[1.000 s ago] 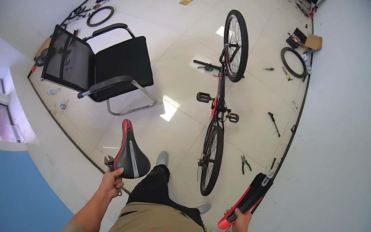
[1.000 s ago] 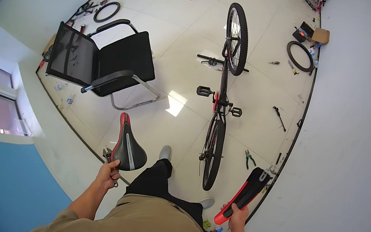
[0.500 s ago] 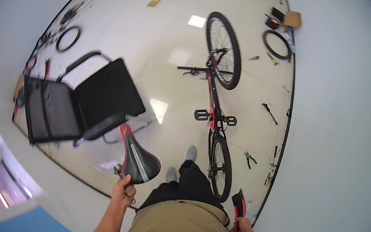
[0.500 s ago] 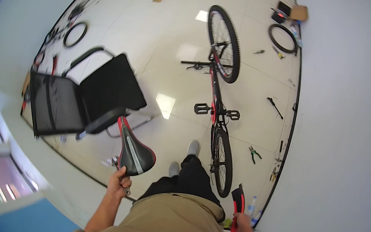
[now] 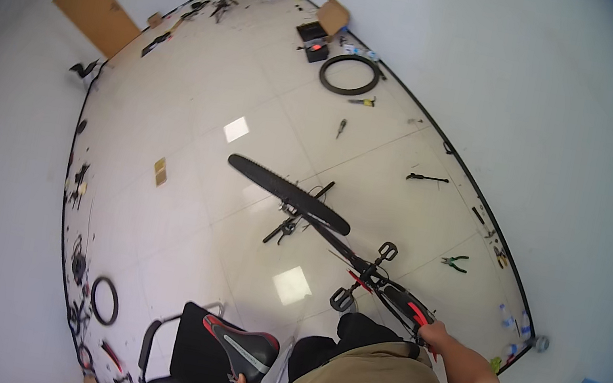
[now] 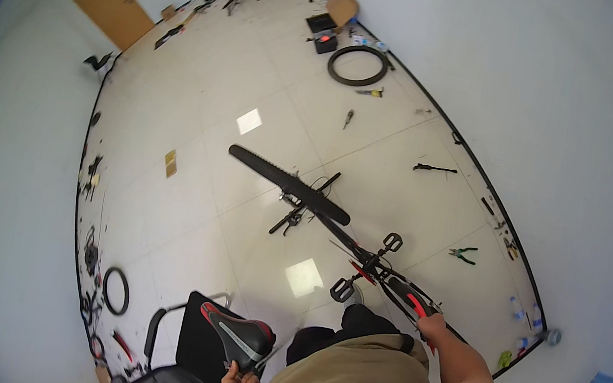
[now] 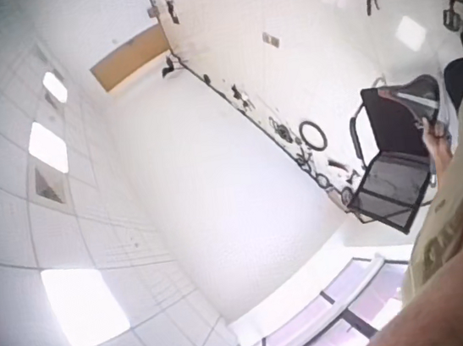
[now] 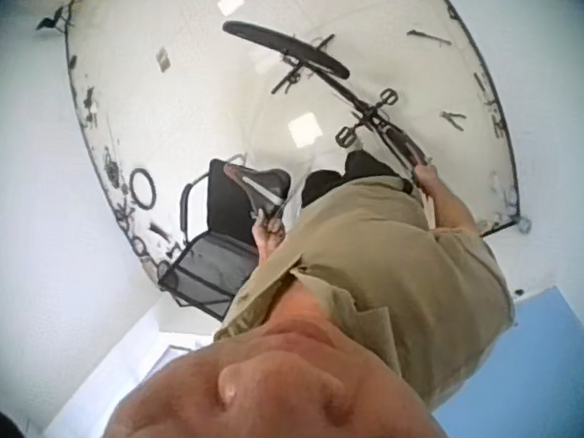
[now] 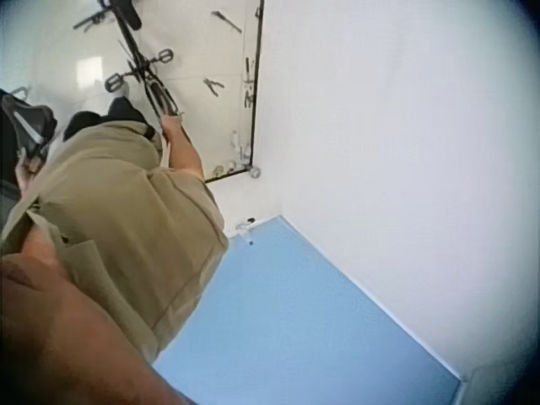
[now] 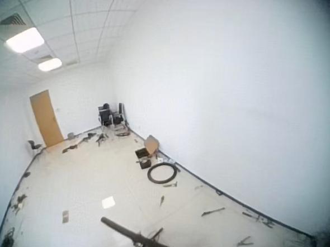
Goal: The person adjusts the front brake caliper on a bicycle using a wrench, then removes the seat and repositions the bike. They handle the handlebars and pedals while seated on the floor.
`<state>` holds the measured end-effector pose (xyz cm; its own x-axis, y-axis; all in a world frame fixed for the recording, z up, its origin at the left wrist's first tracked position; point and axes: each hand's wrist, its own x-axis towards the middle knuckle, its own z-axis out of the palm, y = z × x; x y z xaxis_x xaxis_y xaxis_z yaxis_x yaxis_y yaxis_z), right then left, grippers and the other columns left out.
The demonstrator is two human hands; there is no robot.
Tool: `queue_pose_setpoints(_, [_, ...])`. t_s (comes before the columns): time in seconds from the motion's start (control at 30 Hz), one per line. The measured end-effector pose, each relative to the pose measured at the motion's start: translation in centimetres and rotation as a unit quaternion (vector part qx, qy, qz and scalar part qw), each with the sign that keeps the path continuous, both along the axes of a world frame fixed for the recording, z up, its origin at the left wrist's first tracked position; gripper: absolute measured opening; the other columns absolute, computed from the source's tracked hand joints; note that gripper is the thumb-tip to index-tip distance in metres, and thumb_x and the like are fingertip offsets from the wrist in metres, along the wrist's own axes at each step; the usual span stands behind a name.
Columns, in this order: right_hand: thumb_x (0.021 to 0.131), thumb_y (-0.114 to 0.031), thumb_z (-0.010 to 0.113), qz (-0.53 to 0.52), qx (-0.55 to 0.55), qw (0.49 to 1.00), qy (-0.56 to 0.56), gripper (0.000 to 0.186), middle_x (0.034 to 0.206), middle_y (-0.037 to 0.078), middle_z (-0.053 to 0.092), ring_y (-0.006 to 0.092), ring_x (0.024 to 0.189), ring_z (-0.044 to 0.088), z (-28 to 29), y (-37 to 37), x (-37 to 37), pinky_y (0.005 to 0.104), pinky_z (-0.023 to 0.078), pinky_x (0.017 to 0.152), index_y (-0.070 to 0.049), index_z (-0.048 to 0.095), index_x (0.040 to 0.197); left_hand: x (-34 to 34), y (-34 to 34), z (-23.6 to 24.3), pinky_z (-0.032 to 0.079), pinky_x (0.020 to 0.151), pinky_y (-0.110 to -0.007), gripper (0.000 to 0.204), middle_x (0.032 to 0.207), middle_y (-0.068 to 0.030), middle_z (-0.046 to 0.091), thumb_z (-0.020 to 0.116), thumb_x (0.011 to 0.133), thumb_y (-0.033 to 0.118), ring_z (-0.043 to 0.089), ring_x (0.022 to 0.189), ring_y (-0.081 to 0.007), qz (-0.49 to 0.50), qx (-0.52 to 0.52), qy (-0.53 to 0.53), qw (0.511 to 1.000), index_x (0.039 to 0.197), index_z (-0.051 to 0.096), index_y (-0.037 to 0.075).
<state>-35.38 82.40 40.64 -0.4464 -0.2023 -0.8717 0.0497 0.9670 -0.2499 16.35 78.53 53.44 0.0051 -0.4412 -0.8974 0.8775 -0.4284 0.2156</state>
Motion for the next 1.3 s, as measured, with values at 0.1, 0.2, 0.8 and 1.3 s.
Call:
queue_pose_setpoints(0.1, [0.074, -0.012, 0.071, -0.024, -0.040, 0.999, -0.006, 0.022, 0.062, 0.010, 0.054, 0.0226, 0.049, 0.053, -0.1, -3.3, 1.3, 0.0405, 0.040, 0.042, 0.005, 0.061, 0.084, 2.8, -6.0, -1.1, 0.028, 0.044, -0.027, 0.024, 0.059, 0.0017, 0.032, 0.072, 0.089, 0.030, 0.025, 0.045, -0.0129, -0.041, 0.018, 0.011, 0.999, 0.090, 0.053, 0.017])
queue_pose_setpoints(0.2, [0.073, -0.015, 0.072, -0.084, -0.059, 0.995, -0.008, 0.020, 0.060, 0.008, 0.053, 0.0201, 0.047, 0.051, -0.7, -5.0, 2.7, 0.0382, 0.040, 0.041, -0.001, 0.061, 0.081, 4.7, -13.4, -1.3, 0.035, 0.048, -0.028, 0.031, 0.061, -0.0024, 0.042, 0.074, 0.086, 0.036, 0.033, 0.048, -0.0153, -0.150, -0.020, 0.046, 0.987, 0.086, 0.055, 0.012])
queue_pose_setpoints(0.8, [0.078, -0.009, 0.066, -0.710, -0.016, 0.698, 0.093, 0.022, 0.071, 0.006, 0.050, 0.0144, 0.051, 0.048, 2.4, -8.3, 34.7, 0.0316, 0.040, 0.040, -0.002, 0.051, 0.092, 4.1, -54.8, -8.6, 0.025, 0.041, -0.024, 0.010, 0.064, 0.0053, 0.044, 0.063, 0.092, 0.017, 0.026, 0.041, -0.0077, -0.714, 0.165, -0.126, 0.669, 0.099, 0.055, 0.017])
queue_pose_setpoints(1.3, [0.085, -0.011, 0.064, -0.807, -0.011, 0.591, 0.006, 0.016, 0.074, 0.005, 0.054, 0.0141, 0.059, 0.052, -8.6, -6.8, 43.5, 0.0305, 0.046, 0.050, -0.005, 0.052, 0.094, -4.1, -46.0, -22.0, 0.024, 0.039, -0.019, 0.035, 0.071, 0.0064, 0.051, 0.068, 0.088, 0.007, 0.030, 0.043, -0.0025, -0.830, 0.091, -0.036, 0.549, 0.119, 0.053, 0.009])
